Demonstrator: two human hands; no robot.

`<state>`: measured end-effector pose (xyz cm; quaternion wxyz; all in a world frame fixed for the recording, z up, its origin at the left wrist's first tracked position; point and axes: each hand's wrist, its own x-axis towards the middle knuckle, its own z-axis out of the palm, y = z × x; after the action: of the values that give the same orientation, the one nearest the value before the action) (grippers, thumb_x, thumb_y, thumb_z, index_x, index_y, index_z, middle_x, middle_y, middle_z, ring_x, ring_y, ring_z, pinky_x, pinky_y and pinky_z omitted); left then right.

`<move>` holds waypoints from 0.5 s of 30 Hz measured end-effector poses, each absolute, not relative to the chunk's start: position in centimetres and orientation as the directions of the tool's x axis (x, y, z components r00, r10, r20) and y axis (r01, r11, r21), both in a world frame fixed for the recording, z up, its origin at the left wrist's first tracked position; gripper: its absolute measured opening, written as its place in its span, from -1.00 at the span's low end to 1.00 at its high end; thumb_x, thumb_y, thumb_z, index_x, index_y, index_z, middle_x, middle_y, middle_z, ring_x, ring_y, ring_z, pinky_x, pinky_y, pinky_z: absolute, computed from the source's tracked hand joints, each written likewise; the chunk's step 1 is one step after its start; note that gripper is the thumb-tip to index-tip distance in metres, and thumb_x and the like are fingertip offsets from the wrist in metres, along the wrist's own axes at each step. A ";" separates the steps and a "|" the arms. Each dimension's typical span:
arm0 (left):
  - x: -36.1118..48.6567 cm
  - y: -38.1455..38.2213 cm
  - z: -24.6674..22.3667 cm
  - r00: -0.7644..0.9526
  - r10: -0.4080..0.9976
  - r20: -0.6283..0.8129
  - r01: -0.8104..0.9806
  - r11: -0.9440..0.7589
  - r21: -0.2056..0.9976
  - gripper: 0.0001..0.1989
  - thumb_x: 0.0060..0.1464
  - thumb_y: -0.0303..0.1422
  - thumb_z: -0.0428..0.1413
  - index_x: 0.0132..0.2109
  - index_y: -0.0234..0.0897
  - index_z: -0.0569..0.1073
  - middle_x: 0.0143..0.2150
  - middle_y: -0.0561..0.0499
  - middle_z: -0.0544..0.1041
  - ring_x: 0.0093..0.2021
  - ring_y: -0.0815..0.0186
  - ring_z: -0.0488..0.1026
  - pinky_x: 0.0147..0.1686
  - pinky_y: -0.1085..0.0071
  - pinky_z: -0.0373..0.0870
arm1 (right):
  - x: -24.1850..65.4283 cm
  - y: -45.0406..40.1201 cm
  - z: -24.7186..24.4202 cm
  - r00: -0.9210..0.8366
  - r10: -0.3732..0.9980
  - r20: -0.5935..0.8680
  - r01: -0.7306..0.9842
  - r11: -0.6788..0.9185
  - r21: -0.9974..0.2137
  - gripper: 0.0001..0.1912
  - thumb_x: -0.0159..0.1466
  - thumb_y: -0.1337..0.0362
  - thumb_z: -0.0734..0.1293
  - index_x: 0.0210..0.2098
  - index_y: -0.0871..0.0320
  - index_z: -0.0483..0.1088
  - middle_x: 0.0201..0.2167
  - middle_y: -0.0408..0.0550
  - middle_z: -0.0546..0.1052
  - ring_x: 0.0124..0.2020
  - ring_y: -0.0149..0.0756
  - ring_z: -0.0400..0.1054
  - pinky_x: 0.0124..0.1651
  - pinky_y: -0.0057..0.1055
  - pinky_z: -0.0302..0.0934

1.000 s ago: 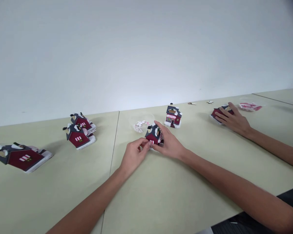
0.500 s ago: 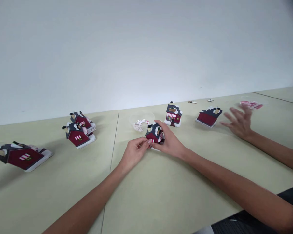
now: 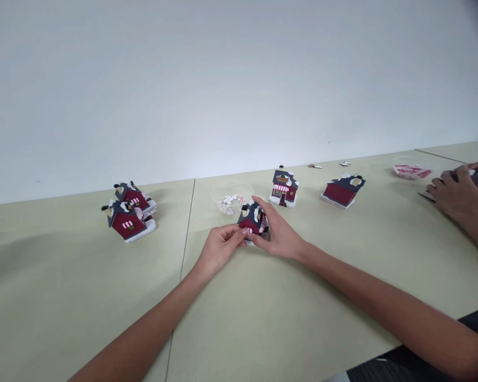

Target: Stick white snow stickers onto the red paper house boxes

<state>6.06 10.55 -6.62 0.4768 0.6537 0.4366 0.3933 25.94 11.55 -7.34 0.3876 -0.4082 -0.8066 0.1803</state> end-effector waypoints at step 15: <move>6.2 10.6 -6.9 0.265 0.957 0.115 0.208 -0.174 0.962 -0.62 0.16 -0.07 0.16 -0.39 -0.32 0.47 -0.49 0.07 0.43 -0.43 0.38 0.30 -0.40 0.47 0.17 | 25.8 11.5 -7.4 -0.369 0.794 0.482 0.498 0.607 -0.619 -0.12 0.30 0.08 0.34 0.45 0.09 -0.18 0.35 0.20 0.19 0.30 0.08 0.17 0.29 0.08 0.15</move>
<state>6.18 10.55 -6.90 0.4598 0.6488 0.4492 0.4072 25.82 11.55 -7.44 0.3934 -0.4010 -0.8055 0.1886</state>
